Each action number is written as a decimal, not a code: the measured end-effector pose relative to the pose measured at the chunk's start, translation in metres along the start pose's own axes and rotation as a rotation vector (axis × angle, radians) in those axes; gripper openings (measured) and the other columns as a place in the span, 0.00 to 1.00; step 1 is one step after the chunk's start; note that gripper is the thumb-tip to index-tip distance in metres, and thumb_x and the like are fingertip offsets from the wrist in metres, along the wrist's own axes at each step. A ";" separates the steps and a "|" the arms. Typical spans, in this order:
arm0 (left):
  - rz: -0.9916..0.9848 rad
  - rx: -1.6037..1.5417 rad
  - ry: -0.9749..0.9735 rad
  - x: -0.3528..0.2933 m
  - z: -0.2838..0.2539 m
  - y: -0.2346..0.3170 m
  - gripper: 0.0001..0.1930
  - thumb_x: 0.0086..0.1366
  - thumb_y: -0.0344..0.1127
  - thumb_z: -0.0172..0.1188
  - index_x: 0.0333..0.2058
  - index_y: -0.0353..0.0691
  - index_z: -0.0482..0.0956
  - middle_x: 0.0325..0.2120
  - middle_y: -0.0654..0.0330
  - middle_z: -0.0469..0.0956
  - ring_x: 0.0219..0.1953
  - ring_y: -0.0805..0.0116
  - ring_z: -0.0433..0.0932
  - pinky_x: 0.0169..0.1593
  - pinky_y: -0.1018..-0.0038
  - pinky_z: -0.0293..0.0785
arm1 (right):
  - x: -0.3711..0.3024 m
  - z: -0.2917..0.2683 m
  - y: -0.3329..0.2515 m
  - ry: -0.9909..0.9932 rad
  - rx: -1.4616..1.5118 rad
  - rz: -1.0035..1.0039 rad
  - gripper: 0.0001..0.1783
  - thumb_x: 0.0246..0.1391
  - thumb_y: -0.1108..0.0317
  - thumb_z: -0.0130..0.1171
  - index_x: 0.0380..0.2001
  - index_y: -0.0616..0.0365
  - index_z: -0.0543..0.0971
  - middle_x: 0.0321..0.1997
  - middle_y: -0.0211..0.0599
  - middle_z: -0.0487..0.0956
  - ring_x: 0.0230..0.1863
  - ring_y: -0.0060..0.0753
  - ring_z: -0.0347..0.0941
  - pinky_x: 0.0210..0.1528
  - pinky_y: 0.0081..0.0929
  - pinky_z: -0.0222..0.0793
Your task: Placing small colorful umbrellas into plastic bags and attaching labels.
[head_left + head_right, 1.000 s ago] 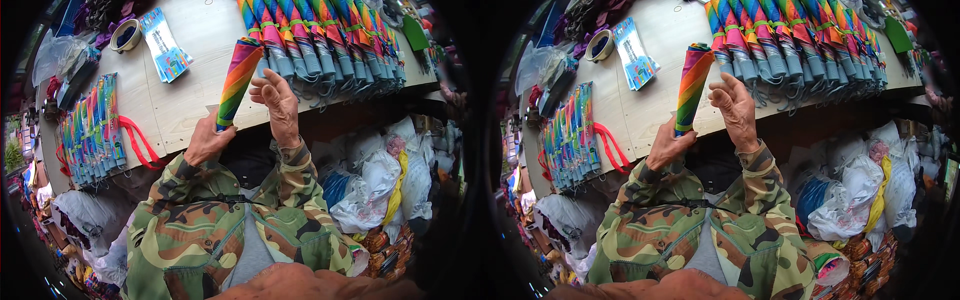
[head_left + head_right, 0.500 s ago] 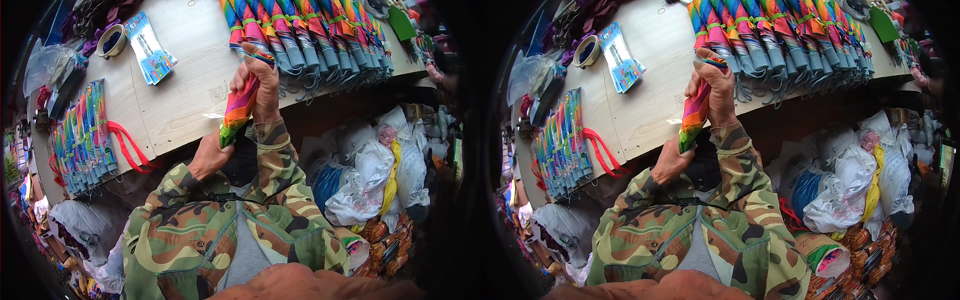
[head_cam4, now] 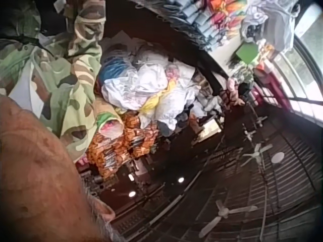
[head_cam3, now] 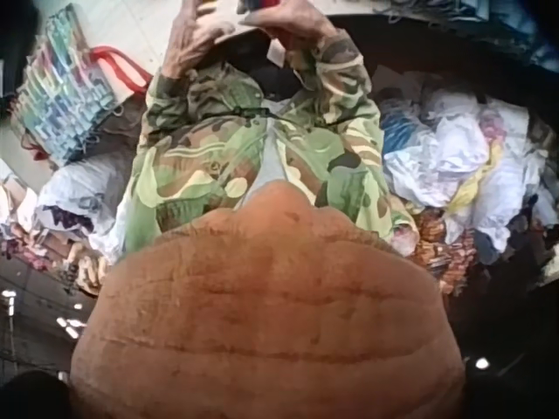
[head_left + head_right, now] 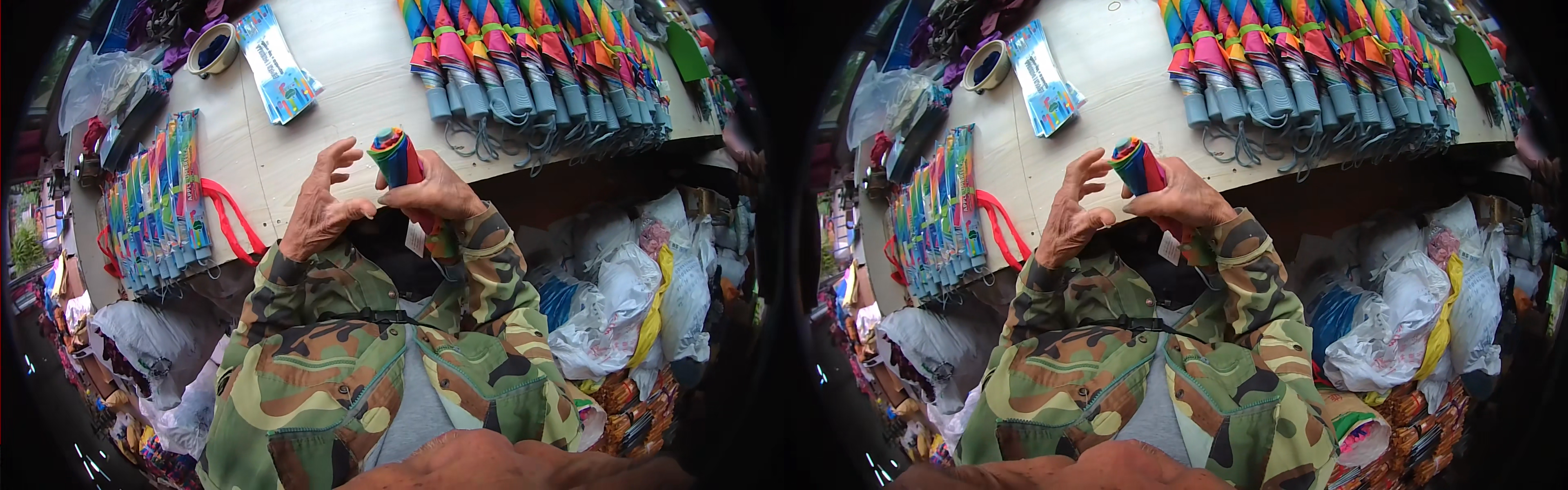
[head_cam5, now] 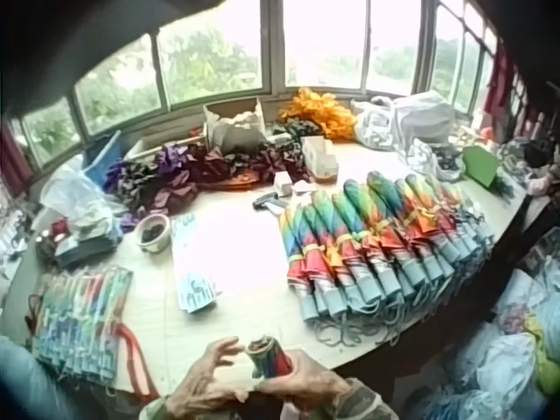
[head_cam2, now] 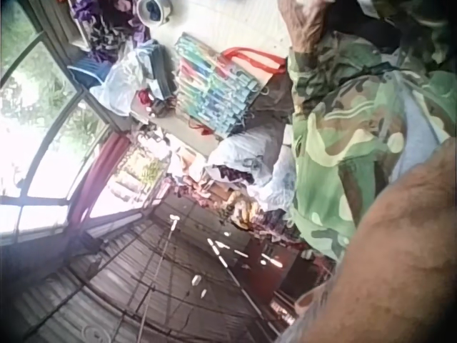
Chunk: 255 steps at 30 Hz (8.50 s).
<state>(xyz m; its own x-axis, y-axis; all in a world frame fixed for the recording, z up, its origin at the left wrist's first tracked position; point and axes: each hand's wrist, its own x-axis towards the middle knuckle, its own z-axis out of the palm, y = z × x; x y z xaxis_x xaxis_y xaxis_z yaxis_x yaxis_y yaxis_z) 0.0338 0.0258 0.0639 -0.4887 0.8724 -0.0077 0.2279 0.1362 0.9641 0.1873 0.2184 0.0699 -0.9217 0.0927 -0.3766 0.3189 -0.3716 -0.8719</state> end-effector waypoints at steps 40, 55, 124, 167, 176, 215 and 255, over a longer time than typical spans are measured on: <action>0.293 0.971 0.218 0.080 -0.107 -0.071 0.06 0.69 0.32 0.70 0.41 0.38 0.85 0.38 0.54 0.85 0.43 0.52 0.82 0.50 0.60 0.79 | -0.004 0.034 0.061 0.366 -0.221 0.056 0.22 0.59 0.62 0.71 0.49 0.68 0.80 0.28 0.34 0.82 0.21 0.23 0.76 0.24 0.28 0.75; 0.167 0.734 0.001 0.018 -0.008 -0.066 0.08 0.66 0.29 0.68 0.36 0.38 0.75 0.33 0.52 0.77 0.36 0.51 0.81 0.40 0.58 0.79 | -0.032 0.033 0.063 0.378 -0.752 -0.482 0.43 0.62 0.70 0.67 0.77 0.68 0.62 0.57 0.60 0.80 0.50 0.58 0.84 0.51 0.42 0.81; -0.182 0.225 0.079 0.012 -0.032 -0.063 0.14 0.73 0.37 0.70 0.33 0.30 0.84 0.26 0.58 0.81 0.29 0.72 0.78 0.35 0.69 0.74 | -0.046 0.052 0.099 0.488 -1.607 -0.472 0.41 0.59 0.72 0.64 0.77 0.53 0.71 0.42 0.34 0.75 0.30 0.33 0.70 0.29 0.33 0.66; -0.353 -1.129 0.188 0.000 0.052 -0.037 0.35 0.78 0.69 0.51 0.56 0.37 0.79 0.45 0.51 0.86 0.43 0.56 0.89 0.50 0.57 0.87 | -0.046 0.047 0.074 0.129 0.479 0.049 0.27 0.62 0.74 0.71 0.63 0.67 0.81 0.42 0.36 0.87 0.33 0.21 0.81 0.37 0.22 0.79; -0.455 -1.122 0.224 -0.003 0.061 -0.019 0.42 0.79 0.73 0.44 0.56 0.30 0.77 0.37 0.48 0.86 0.42 0.58 0.87 0.51 0.61 0.84 | -0.047 0.058 0.075 0.215 0.354 -0.043 0.21 0.66 0.70 0.67 0.59 0.67 0.82 0.38 0.32 0.84 0.32 0.19 0.80 0.35 0.20 0.78; -0.073 -1.110 0.701 -0.063 -0.015 0.016 0.37 0.66 0.57 0.76 0.60 0.33 0.74 0.42 0.48 0.87 0.46 0.54 0.89 0.54 0.56 0.85 | 0.012 0.100 0.049 -0.227 0.054 -0.103 0.18 0.71 0.62 0.65 0.54 0.66 0.80 0.28 0.31 0.79 0.19 0.22 0.74 0.22 0.20 0.66; -0.264 -0.749 0.513 -0.117 0.042 -0.038 0.37 0.59 0.30 0.79 0.63 0.40 0.69 0.51 0.60 0.80 0.52 0.71 0.80 0.61 0.71 0.77 | 0.020 0.099 0.144 0.093 -0.263 -0.259 0.27 0.84 0.51 0.45 0.58 0.68 0.79 0.45 0.32 0.82 0.46 0.20 0.74 0.50 0.24 0.73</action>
<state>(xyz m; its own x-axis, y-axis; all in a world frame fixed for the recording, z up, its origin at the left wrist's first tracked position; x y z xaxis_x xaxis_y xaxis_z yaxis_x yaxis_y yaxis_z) 0.1179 -0.0618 0.0165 -0.7985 0.5192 -0.3046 -0.4565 -0.1925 0.8687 0.1925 0.0751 -0.0317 -0.9590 0.2407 -0.1499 0.1352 -0.0766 -0.9878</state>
